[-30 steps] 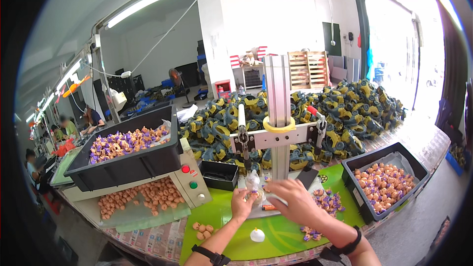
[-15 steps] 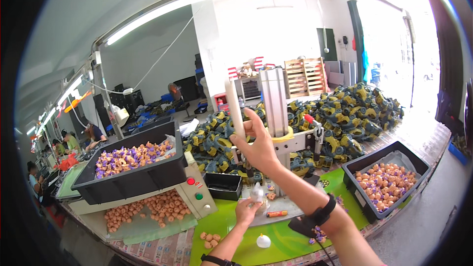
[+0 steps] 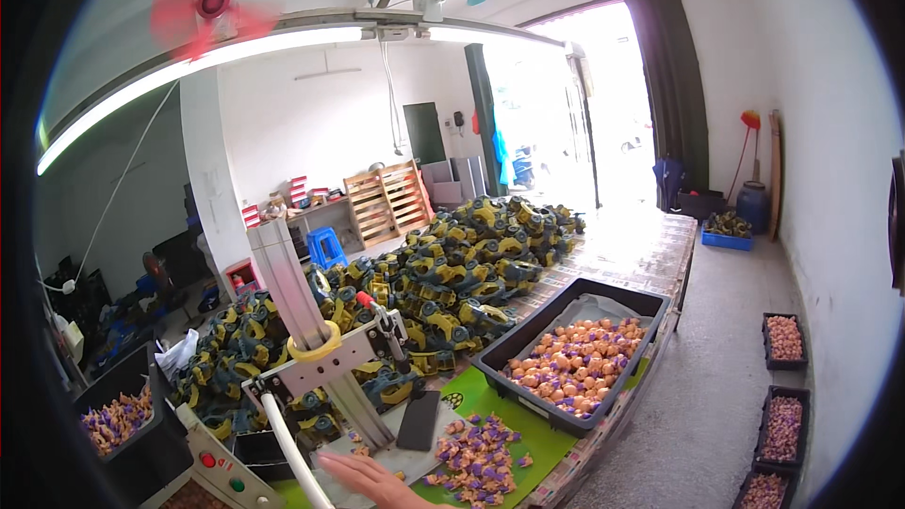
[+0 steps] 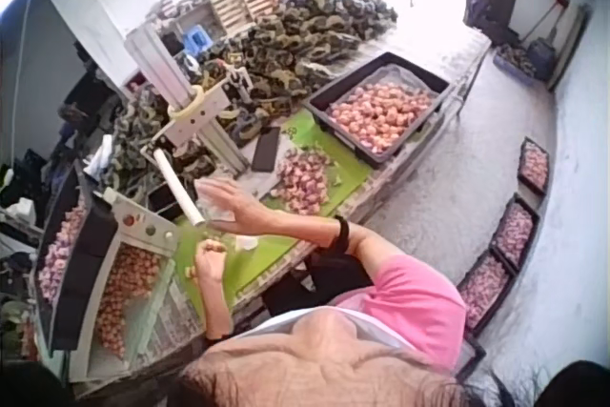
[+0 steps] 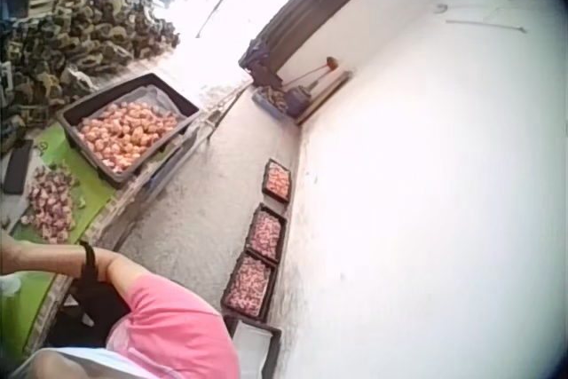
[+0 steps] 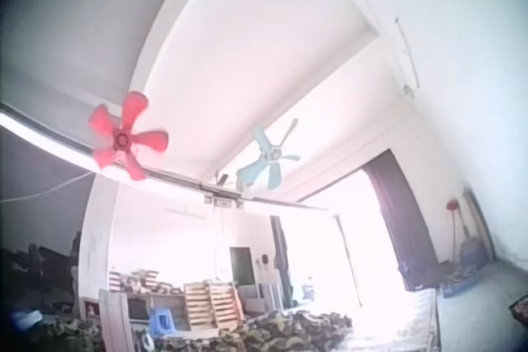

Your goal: Assembling small plastic toy components and placing them in a tray.

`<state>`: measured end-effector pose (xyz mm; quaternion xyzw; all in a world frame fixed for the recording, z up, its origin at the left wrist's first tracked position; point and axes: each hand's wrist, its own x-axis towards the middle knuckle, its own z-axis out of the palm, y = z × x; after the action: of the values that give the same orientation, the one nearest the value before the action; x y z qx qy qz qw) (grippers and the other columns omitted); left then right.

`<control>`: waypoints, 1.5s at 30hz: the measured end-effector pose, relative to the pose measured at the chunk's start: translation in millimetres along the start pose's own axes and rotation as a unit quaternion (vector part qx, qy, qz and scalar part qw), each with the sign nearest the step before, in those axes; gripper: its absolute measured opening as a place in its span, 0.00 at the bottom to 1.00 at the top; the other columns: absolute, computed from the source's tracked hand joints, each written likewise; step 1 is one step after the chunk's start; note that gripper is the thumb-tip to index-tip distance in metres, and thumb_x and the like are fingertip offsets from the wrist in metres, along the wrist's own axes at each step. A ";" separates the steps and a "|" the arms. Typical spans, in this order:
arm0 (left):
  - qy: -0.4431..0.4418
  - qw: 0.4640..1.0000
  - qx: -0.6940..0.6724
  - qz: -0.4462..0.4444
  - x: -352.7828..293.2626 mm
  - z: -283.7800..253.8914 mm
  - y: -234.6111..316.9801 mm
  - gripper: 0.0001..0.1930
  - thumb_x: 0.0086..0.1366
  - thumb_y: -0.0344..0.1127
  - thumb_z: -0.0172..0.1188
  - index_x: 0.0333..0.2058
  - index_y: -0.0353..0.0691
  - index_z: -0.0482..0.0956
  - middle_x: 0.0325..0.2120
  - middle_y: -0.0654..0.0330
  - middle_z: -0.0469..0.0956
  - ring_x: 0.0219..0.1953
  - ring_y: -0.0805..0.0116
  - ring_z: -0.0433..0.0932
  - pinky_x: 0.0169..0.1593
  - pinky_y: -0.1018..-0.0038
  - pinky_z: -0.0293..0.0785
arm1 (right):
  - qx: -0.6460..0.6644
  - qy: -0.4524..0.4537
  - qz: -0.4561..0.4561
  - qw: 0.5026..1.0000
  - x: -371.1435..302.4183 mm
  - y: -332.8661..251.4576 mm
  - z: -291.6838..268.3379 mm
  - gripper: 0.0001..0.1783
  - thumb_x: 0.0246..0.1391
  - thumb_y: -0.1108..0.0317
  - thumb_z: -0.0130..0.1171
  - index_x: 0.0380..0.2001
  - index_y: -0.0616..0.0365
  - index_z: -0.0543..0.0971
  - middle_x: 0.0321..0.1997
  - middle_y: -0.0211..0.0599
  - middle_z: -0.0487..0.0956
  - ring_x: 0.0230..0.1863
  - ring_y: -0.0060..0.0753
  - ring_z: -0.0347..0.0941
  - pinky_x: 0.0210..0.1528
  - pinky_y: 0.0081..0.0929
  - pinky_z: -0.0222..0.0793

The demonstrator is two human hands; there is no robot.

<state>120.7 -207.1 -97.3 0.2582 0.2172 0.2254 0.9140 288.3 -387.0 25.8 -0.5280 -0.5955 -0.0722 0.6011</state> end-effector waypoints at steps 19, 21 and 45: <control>0.146 0.988 -0.046 -0.015 -111.5 17.2 -66.5 0.09 0.70 0.35 0.49 0.36 0.36 0.74 0.26 0.62 0.73 0.26 0.73 0.72 0.35 0.75 0.74 | 0.059 -0.116 0.252 0.959 -134.9 33.1 46.1 0.27 0.53 0.62 0.63 0.55 0.58 0.70 0.52 0.54 0.71 0.53 0.52 0.69 0.52 0.41 0.66; 0.067 0.991 -0.090 -0.074 -113.4 17.0 -69.5 0.08 0.70 0.34 0.50 0.37 0.35 0.74 0.27 0.61 0.75 0.26 0.73 0.72 0.36 0.75 0.75 | 0.081 -0.136 0.261 0.952 -128.8 17.5 25.5 0.28 0.53 0.62 0.64 0.56 0.58 0.70 0.52 0.52 0.72 0.53 0.50 0.70 0.53 0.39 0.66; -0.062 0.995 -0.078 -0.002 -93.7 24.3 -97.9 0.11 0.65 0.28 0.57 0.47 0.42 0.77 0.38 0.63 0.79 0.42 0.70 0.79 0.43 0.75 0.76 | 0.106 0.006 0.332 0.937 -143.6 3.8 -5.5 0.17 0.37 0.73 0.74 0.31 0.59 0.77 0.31 0.33 0.76 0.31 0.25 0.72 0.34 0.26 0.67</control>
<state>87.1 -340.3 -108.0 0.1988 0.1423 0.2231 0.9437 254.3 -467.2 -88.6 -0.6282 -0.3871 0.1916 0.6472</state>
